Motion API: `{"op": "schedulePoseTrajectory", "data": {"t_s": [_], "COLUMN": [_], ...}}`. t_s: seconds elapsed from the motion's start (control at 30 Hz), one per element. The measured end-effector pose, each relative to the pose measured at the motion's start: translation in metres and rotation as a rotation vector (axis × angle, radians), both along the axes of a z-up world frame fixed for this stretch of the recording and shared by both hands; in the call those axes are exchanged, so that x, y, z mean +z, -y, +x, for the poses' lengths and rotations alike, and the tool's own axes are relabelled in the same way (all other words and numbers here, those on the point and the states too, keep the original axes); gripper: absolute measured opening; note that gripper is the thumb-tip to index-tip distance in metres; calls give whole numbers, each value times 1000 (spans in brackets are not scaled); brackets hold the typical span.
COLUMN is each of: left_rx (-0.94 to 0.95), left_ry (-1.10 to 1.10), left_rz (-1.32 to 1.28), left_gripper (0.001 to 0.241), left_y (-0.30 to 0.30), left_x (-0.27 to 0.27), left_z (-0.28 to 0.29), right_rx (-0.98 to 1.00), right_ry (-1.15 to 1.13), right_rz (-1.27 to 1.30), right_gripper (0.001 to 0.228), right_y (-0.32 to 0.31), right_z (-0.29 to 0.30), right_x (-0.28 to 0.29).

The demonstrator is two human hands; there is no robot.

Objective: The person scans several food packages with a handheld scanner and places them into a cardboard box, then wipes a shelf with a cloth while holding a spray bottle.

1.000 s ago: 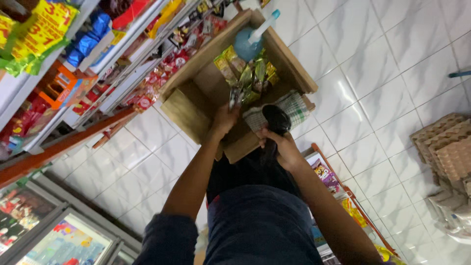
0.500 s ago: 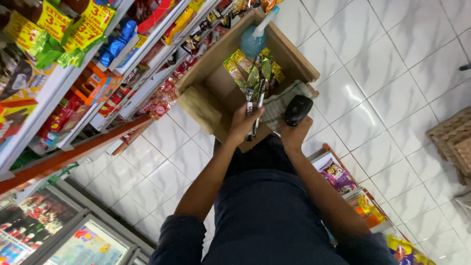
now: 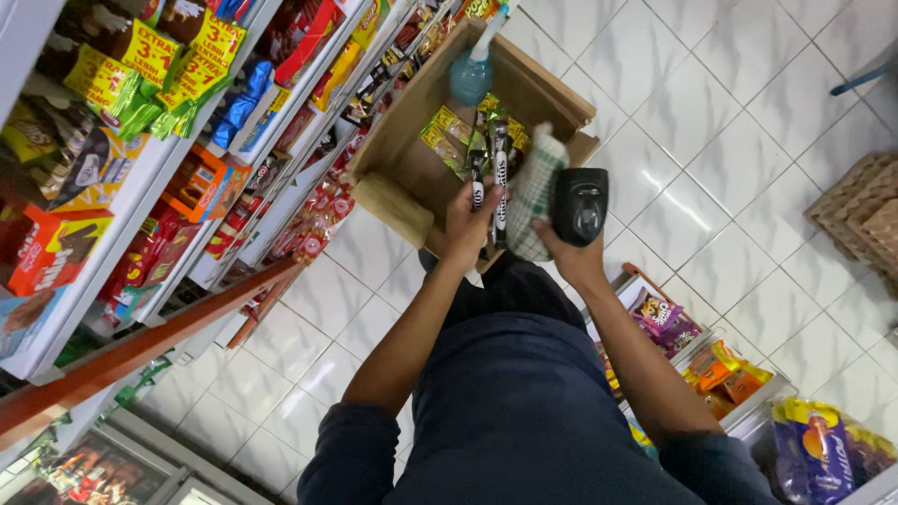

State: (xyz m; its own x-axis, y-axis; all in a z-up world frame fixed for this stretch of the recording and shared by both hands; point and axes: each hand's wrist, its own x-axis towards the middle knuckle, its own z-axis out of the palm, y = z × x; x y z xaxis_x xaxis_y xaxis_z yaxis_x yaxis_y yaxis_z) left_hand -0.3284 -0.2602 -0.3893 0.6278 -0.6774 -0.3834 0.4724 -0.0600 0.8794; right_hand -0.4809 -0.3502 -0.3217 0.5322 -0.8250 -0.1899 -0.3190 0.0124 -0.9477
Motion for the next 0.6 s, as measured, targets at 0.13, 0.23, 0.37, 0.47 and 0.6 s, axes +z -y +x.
{"op": "schedulePoseTrajectory", "data": {"t_s": [0.13, 0.23, 0.37, 0.47, 0.6], "left_rx": [-62, -124, 3, 151, 121], "left_ry": [89, 115, 39, 153, 265], "left_rz": [24, 78, -72, -115, -198], "left_gripper": [18, 23, 24, 25, 31], "left_y": [-27, -50, -72, -83, -111], "left_x": [21, 37, 63, 86, 108], "left_z": [-3, 6, 22, 38, 51], "right_rx": [120, 2, -42, 104, 123], "right_ry": [50, 70, 143, 209, 36], "right_rz": [-5, 13, 12, -50, 177], "right_gripper": [25, 24, 26, 38, 38], "right_y": [-19, -30, -51, -77, -100], "right_z": [23, 42, 58, 63, 79], "right_x": [25, 38, 47, 52, 55]}}
